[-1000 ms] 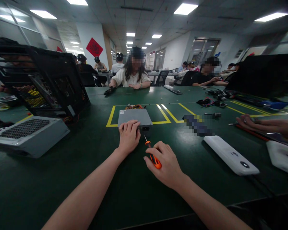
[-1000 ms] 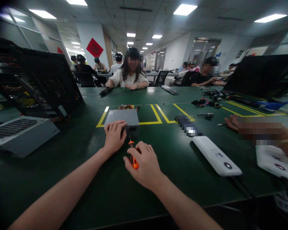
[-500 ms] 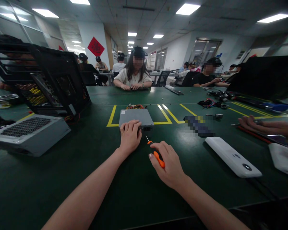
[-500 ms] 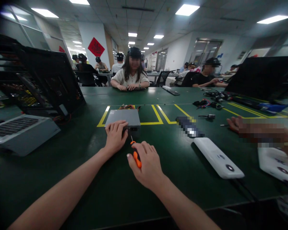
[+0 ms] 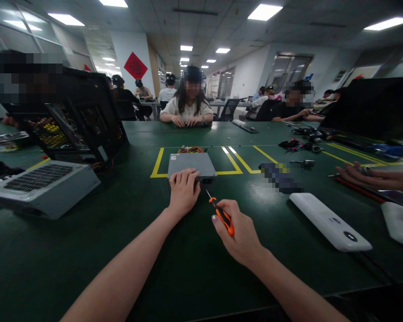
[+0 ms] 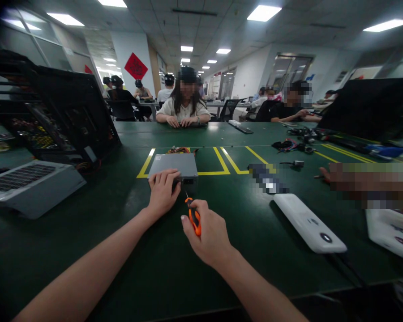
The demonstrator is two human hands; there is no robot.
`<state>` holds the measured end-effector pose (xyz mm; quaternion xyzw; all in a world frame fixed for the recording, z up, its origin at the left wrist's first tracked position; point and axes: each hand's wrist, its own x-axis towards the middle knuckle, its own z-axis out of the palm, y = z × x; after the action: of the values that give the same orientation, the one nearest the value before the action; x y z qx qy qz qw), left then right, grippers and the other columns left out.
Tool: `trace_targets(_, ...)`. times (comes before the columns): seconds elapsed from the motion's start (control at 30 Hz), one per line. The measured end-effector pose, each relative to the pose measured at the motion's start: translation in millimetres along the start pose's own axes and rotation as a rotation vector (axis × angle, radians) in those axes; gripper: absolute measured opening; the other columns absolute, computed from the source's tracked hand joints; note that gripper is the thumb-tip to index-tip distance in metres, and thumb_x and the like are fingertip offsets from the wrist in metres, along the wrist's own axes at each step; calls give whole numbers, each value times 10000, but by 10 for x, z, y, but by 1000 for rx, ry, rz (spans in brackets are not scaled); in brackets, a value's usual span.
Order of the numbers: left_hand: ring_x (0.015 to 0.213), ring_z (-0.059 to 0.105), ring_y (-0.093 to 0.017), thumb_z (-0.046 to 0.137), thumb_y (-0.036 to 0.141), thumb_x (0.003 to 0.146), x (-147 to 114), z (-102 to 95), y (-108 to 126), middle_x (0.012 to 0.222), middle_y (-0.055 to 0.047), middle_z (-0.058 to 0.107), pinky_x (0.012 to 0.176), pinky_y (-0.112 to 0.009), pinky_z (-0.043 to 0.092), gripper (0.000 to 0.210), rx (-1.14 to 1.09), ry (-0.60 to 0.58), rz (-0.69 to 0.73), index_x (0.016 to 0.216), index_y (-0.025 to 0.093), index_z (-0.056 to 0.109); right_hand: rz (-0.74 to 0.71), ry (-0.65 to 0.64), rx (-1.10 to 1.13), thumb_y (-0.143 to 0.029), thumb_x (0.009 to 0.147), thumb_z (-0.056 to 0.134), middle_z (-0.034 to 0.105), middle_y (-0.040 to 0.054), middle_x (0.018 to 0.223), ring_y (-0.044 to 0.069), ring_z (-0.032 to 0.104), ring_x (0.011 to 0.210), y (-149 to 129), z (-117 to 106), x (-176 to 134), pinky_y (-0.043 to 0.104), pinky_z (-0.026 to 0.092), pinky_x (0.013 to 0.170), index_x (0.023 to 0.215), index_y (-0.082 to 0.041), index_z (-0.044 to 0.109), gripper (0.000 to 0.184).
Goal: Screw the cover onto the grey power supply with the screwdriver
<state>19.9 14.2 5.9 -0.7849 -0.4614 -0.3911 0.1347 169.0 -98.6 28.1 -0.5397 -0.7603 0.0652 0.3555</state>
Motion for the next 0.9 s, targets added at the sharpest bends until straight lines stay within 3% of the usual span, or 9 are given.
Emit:
trace_targets(0.17,1114,441,-215,469,217,821,2,0,-3,1190,-63,536,960,-405,242,280,5,-7,4,1100,207,491,-191,7,-100,-196,779,478,519,52,820,162,501,746,-11,4,6,306,407,669,864,-180,552,113)
trace_targets(0.37,1103,448,-223,471,207,815,3,11,3,1184,-73,538,951,-412,246,278,5,6,-2,1091,204,498,10,-2,28,-300,836,450,531,19,750,133,507,627,-18,-2,8,279,414,594,1032,-167,447,237)
trace_targets(0.57,1113,444,-217,467,205,816,2,-7,15,1176,-68,539,952,-408,250,279,0,7,-2,1094,208,492,-165,-28,-99,-191,781,480,501,51,842,166,496,767,-13,2,12,314,409,677,868,-183,544,108)
trace_targets(0.77,1107,445,-225,475,202,808,1,-3,18,1170,-72,542,946,-411,252,285,-2,5,-4,1092,210,490,11,-13,2,-332,842,444,535,24,769,132,496,619,-17,5,4,291,411,595,1038,-166,457,257)
trace_targets(0.9,1108,441,-231,474,201,808,0,2,12,1177,-71,538,946,-411,249,286,5,5,-2,1094,209,489,-124,-30,-61,-226,802,474,533,45,838,149,507,720,-9,5,-4,311,414,668,935,-179,524,150)
